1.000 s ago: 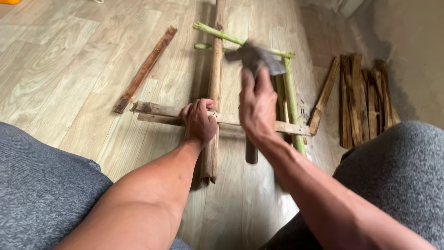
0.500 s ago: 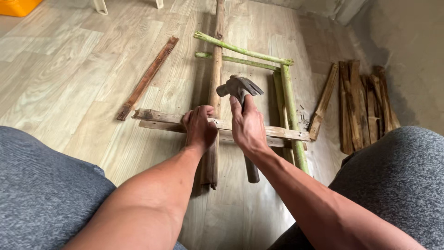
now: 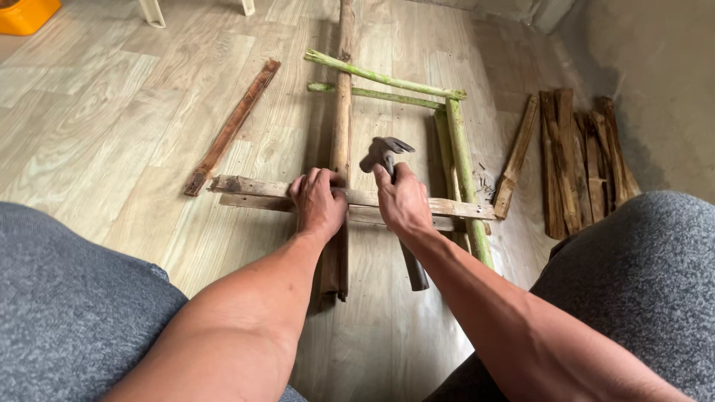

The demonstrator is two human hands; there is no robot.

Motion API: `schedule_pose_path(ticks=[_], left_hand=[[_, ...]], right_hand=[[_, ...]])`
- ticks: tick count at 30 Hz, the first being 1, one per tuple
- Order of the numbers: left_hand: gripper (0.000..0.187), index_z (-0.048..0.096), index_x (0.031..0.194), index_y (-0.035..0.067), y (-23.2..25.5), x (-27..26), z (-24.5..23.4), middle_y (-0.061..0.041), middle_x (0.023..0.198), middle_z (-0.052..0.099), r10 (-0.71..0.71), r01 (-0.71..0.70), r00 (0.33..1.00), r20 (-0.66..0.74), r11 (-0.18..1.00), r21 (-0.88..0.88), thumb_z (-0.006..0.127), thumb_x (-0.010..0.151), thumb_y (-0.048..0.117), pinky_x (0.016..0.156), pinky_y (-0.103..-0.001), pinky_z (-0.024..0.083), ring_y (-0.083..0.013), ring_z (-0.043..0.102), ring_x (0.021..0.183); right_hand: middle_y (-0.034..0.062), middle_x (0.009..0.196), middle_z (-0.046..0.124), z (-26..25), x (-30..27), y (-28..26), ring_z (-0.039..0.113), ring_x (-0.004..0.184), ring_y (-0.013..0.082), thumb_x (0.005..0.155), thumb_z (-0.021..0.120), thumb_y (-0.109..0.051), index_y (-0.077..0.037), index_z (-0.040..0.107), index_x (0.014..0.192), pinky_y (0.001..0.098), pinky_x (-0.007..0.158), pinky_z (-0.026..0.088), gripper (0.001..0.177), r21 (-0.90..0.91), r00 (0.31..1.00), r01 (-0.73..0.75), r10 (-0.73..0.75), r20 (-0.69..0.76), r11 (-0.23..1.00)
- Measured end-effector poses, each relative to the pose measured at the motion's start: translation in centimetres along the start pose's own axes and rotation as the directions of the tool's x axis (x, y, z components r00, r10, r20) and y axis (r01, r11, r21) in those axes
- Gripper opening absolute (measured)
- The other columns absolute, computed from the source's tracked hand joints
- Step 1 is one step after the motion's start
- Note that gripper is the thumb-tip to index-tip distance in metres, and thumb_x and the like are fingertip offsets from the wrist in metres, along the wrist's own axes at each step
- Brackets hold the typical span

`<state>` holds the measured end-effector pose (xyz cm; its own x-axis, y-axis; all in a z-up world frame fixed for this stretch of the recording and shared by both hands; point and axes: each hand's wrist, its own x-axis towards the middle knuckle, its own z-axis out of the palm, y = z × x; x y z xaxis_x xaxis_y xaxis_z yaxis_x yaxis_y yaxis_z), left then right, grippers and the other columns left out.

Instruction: The person assembles a wooden frame using green branches and wooden planks. They use a hammer to drive nails into the joints, securing the pieces together. The person then lifts the frame to inspect the assembly.

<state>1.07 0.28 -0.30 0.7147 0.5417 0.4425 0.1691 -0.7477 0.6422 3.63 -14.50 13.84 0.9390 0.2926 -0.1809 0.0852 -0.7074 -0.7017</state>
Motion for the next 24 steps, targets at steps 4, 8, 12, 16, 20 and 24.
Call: schedule_pose_path(ticks=[4, 8, 12, 16, 20, 24], left_hand=[[0.009, 0.069, 0.095, 0.013, 0.7, -0.3, 0.1, -0.007, 0.107, 0.065, -0.008, 0.01, 0.998, -0.064, 0.999, 0.032, 0.07, 0.085, 0.015, 0.109, -0.046, 0.027, -0.0292, 0.055, 0.117], [0.006, 0.069, 0.092, 0.015, 1.7, -0.1, -0.2, -0.005, 0.107, 0.063, -0.075, 0.076, 0.997, -0.009, 0.995, 0.065, 0.067, 0.086, 0.017, 0.112, -0.045, 0.027, -0.0252, 0.056, 0.117], [0.022, 0.065, 0.105, 0.013, 2.7, 0.1, -0.8, -0.009, 0.11, 0.06, -0.106, 0.105, 0.994, 0.004, 0.984, 0.147, 0.07, 0.086, 0.023, 0.109, -0.046, 0.026, -0.0266, 0.055, 0.115], [0.034, 0.061, 0.117, 0.011, 3.9, 0.6, -1.4, -0.012, 0.116, 0.059, -0.183, 0.156, 0.978, 0.101, 0.961, 0.229, 0.07, 0.088, 0.028, 0.111, -0.045, 0.025, -0.0244, 0.054, 0.117], [0.036, 0.058, 0.121, 0.009, 4.9, 1.2, -1.6, -0.013, 0.122, 0.057, -0.279, 0.224, 0.946, 0.164, 0.93, 0.29, 0.066, 0.091, 0.027, 0.114, -0.047, 0.024, -0.0249, 0.051, 0.122], [0.04, 0.06, 0.123, 0.008, 5.6, 1.4, -0.9, -0.012, 0.125, 0.055, -0.181, 0.143, 0.977, 0.112, 0.947, 0.287, 0.068, 0.086, 0.022, 0.112, -0.052, 0.021, -0.0272, 0.048, 0.125]], right_hand=[[0.0176, 0.081, 0.072, 0.0, 0.3, 0.7, 0.067, 0.059, 0.0239, 0.101, 0.052, -0.048, -0.003, 0.06, 0.123, 0.045, 0.059, 0.055, 0.051, 0.004, 0.996, -0.083, 0.083, 0.013, 0.997], [0.0136, 0.081, 0.074, 0.6, 0.6, 2.0, 0.067, 0.063, 0.0232, 0.095, 0.061, -0.043, -0.007, 0.065, 0.127, 0.0478, 0.062, 0.059, 0.048, 0.003, 0.987, -0.143, 0.142, 0.078, 0.99], [0.012, 0.08, 0.073, 1.1, 0.4, 3.6, 0.067, 0.07, 0.0187, 0.092, 0.068, -0.049, -0.009, 0.067, 0.126, 0.0448, 0.066, 0.053, 0.052, -0.135, 0.998, -0.008, 0.016, 0.054, 0.991], [0.011, 0.08, 0.074, 1.2, 1.1, 4.2, 0.066, 0.068, 0.0179, 0.091, 0.07, -0.046, -0.011, 0.07, 0.127, 0.0436, 0.062, 0.052, 0.05, -0.086, 0.995, -0.094, 0.096, 0.028, 0.992], [0.0103, 0.081, 0.075, 0.7, 2.7, 4.4, 0.062, 0.061, 0.0205, 0.09, 0.068, -0.036, -0.013, 0.065, 0.132, 0.0443, 0.056, 0.052, 0.048, 0.052, 0.99, -0.138, 0.139, -0.018, 0.989], [0.0104, 0.085, 0.074, -1.1, 4.5, 5.5, 0.066, 0.069, 0.0168, 0.089, 0.073, -0.036, -0.011, 0.069, 0.128, 0.0392, 0.062, 0.051, 0.047, -0.016, 0.985, -0.135, 0.132, -0.112, 0.991]])
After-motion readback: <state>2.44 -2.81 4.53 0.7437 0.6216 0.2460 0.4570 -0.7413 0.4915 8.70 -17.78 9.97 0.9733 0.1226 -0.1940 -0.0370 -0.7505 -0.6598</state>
